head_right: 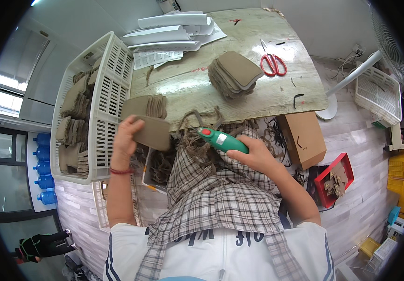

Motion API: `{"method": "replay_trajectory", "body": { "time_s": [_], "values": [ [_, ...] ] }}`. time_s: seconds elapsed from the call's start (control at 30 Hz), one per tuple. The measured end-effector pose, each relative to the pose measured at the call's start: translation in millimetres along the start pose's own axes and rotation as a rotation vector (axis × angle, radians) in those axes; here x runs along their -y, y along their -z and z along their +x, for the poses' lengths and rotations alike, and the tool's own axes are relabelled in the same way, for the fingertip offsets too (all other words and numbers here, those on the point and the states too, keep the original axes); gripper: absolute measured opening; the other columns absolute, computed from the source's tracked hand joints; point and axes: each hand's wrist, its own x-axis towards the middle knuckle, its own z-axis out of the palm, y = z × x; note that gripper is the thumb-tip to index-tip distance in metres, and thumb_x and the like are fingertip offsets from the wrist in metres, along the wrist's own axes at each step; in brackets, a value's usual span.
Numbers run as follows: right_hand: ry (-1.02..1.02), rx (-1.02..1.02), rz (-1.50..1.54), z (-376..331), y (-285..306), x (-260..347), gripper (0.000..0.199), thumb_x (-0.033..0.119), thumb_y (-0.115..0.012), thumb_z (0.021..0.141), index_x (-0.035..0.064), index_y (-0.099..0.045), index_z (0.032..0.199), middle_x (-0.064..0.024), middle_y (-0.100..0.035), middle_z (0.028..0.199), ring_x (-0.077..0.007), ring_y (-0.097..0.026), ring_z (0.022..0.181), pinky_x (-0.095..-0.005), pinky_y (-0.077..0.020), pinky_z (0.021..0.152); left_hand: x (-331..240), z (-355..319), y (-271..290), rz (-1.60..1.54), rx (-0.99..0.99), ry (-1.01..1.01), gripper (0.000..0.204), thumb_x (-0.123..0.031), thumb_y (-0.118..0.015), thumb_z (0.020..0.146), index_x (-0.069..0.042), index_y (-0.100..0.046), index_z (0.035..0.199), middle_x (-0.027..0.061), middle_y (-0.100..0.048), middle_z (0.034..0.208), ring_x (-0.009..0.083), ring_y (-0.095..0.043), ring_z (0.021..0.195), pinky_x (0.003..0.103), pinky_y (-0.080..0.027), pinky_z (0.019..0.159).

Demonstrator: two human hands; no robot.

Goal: The person uses a green rotary cutter to trim the edges of small brown fabric pieces. They pick up each piece from a white basket, cut along the edges, and place the trimmed pieces on the table. The person repeats this process for multiple pieces throughout the video.

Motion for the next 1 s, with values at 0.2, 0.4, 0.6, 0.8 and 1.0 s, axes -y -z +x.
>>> {"method": "replay_trajectory", "body": {
  "time_s": [0.2,0.4,0.6,0.8,1.0],
  "values": [
    [-0.023,-0.042,0.039,-3,-2,-5,0.035,0.026,-0.069,0.086,-0.0012,-0.061,0.107,-0.0038,-0.062,0.074,-0.0083,-0.057,0.059,-0.0245,-0.0472,0.055,-15,51,83,0.26,-0.27,-0.141,0.03,-0.001,-0.063,0.086,0.003,-0.058,0.115,0.0109,-0.066,0.105,0.0173,-0.064,0.094,0.028,-0.051,0.085],
    [-0.047,-0.121,0.109,-13,3,-15,0.032,0.027,-0.071,0.085,-0.0012,-0.062,0.097,-0.0034,-0.061,0.073,-0.0083,-0.056,0.059,-0.0256,-0.0458,0.054,-33,74,65,1.322,-0.119,-0.52,0.067,-0.002,-0.074,0.069,-0.005,-0.051,0.132,0.0145,-0.054,0.133,0.0319,-0.045,0.129,0.038,-0.036,0.108],
    [-0.027,-0.163,0.045,-15,2,-30,0.033,0.029,-0.071,0.084,-0.0015,-0.062,0.094,-0.0039,-0.061,0.072,-0.0089,-0.057,0.059,-0.0262,-0.0463,0.056,-70,108,19,1.824,0.387,-0.077,0.1,-0.012,-0.087,0.053,-0.009,-0.041,0.141,0.0136,-0.043,0.144,0.033,-0.034,0.137,0.039,-0.03,0.113],
    [-0.008,-0.15,0.09,-13,-3,-30,0.034,0.029,-0.072,0.084,-0.0019,-0.062,0.094,-0.004,-0.061,0.071,-0.0092,-0.057,0.06,-0.0263,-0.0454,0.055,-41,150,33,1.576,0.681,0.205,0.108,-0.015,-0.091,0.048,-0.006,-0.035,0.141,0.0163,-0.05,0.131,0.0326,-0.049,0.121,0.04,-0.042,0.101],
    [-0.036,-0.144,0.124,-11,-2,-28,0.032,0.026,-0.072,0.084,-0.0023,-0.061,0.095,-0.0034,-0.062,0.073,-0.0084,-0.056,0.058,-0.0259,-0.0461,0.054,-38,145,36,1.234,0.576,0.251,0.113,-0.018,-0.092,0.051,-0.005,-0.024,0.14,0.0188,-0.051,0.123,0.0305,-0.055,0.109,0.039,-0.047,0.091]
  ]
}}
